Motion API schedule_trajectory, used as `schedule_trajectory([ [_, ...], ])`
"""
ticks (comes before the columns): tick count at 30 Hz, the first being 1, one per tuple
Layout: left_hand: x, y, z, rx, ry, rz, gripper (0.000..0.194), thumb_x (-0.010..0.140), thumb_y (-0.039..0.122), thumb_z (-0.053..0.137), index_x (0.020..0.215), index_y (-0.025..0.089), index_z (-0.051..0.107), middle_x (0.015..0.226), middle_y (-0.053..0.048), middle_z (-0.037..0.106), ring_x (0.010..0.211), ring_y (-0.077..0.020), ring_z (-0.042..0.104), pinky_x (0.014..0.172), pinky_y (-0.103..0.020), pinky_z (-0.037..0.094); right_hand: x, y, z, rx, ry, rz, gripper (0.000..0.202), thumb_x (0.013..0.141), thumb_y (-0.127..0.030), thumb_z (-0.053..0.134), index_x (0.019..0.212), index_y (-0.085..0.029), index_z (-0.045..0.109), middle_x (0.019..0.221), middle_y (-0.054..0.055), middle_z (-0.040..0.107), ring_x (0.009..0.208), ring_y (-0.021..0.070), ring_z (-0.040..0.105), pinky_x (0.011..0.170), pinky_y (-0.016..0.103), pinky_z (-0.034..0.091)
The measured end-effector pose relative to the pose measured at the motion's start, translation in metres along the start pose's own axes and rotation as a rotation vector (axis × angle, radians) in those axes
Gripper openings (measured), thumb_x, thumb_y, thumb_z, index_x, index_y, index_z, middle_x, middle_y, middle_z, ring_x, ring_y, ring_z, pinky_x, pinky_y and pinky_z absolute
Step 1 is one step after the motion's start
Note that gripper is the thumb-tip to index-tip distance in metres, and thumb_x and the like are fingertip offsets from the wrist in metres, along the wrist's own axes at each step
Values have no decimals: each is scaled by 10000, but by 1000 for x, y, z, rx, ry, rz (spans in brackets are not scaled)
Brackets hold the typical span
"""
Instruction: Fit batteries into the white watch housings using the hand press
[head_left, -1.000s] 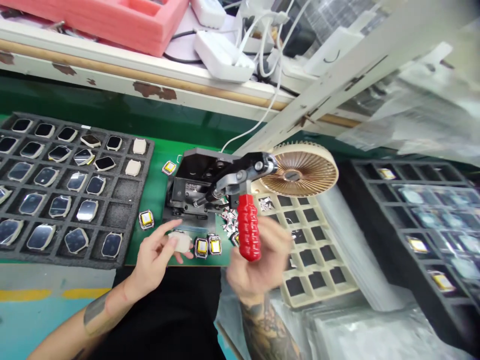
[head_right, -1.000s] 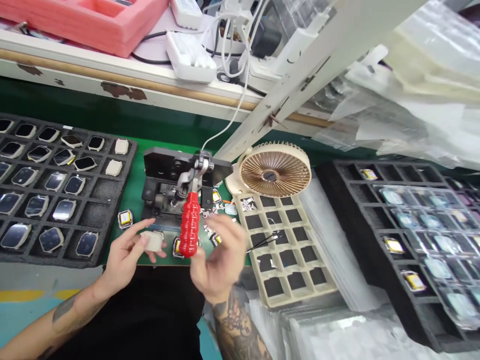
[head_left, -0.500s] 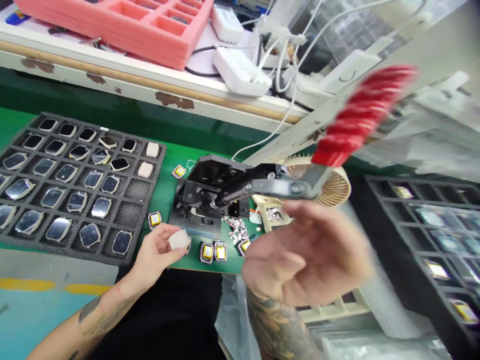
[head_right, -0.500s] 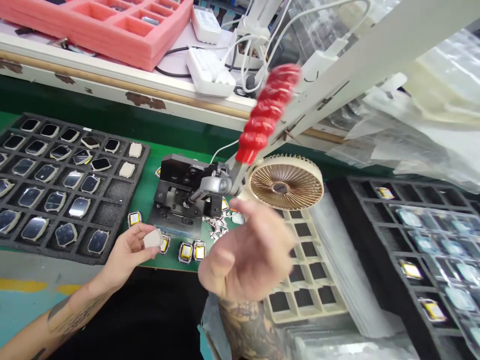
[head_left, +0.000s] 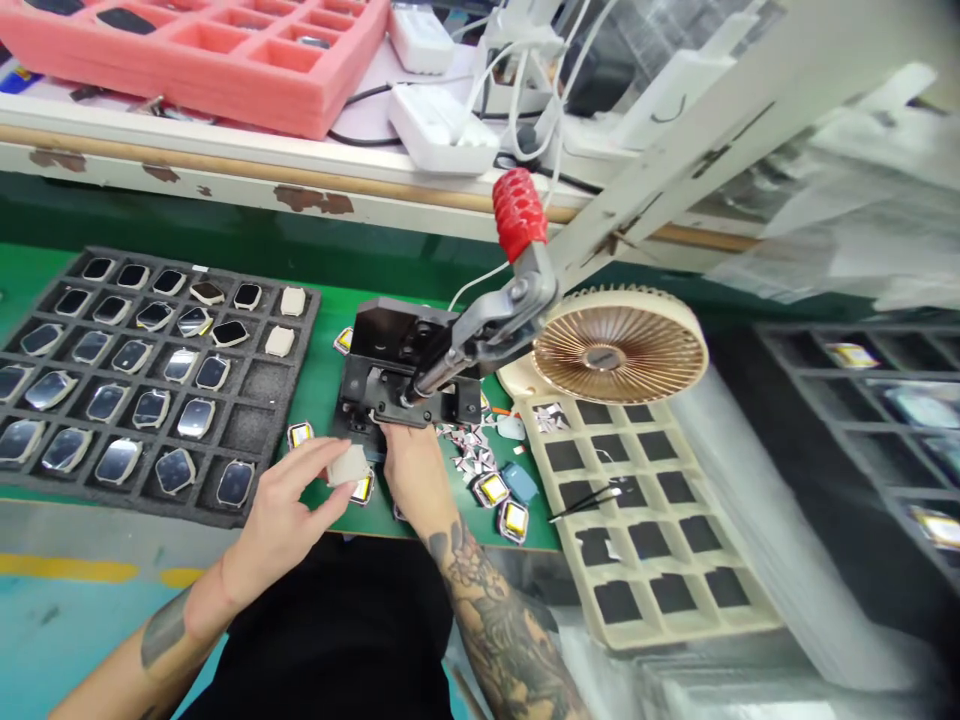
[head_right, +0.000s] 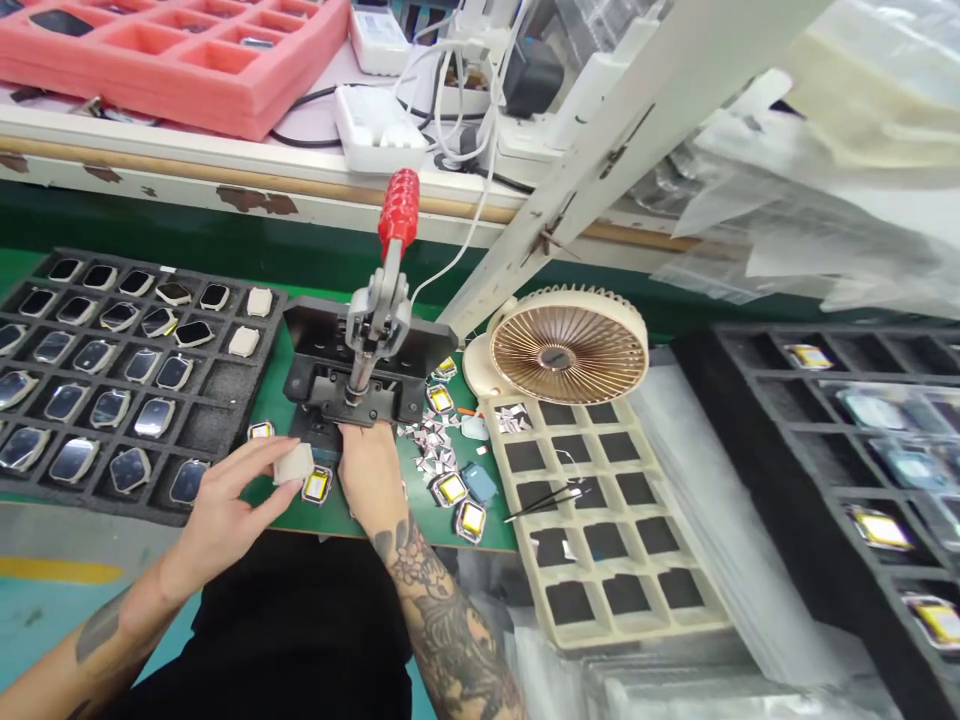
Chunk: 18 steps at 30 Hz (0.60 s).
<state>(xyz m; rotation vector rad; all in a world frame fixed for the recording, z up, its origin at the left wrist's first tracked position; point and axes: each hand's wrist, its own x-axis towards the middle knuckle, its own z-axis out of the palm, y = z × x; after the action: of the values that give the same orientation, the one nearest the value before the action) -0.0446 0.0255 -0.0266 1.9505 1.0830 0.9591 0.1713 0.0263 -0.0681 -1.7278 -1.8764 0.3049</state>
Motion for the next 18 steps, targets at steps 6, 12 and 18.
schedule_trajectory([
  [6, 22, 2, 26, 470, -68, 82, 364, 1126, 254, 580, 1477, 232, 673, 1387, -141, 734, 1075, -265, 791, 815, -348, 633, -51, -6, -21, 243, 176, 92, 468, 1124, -155, 461, 1564, -250, 590, 1493, 143, 656, 1405, 274, 635, 1182, 493, 569],
  [12, 55, 8, 62, 667, -328, -32, 308, 1064, 93, 538, 1235, 203, 769, 1197, -147, 776, 843, -244, 800, 674, -319, 574, -82, 3, -38, 252, 209, 29, 552, 1091, -121, 539, 1612, -302, 566, 1497, 119, 681, 1398, 278, 665, 1149, 501, 611],
  [18, 54, 21, 45, 534, -378, -13, 416, 1034, 83, 556, 1383, 227, 732, 1325, -150, 755, 999, -282, 808, 812, -361, 633, -79, 2, -46, 228, 291, -69, 661, 1043, -63, 591, 1652, -312, 527, 1477, 126, 701, 1372, 302, 684, 1090, 528, 652],
])
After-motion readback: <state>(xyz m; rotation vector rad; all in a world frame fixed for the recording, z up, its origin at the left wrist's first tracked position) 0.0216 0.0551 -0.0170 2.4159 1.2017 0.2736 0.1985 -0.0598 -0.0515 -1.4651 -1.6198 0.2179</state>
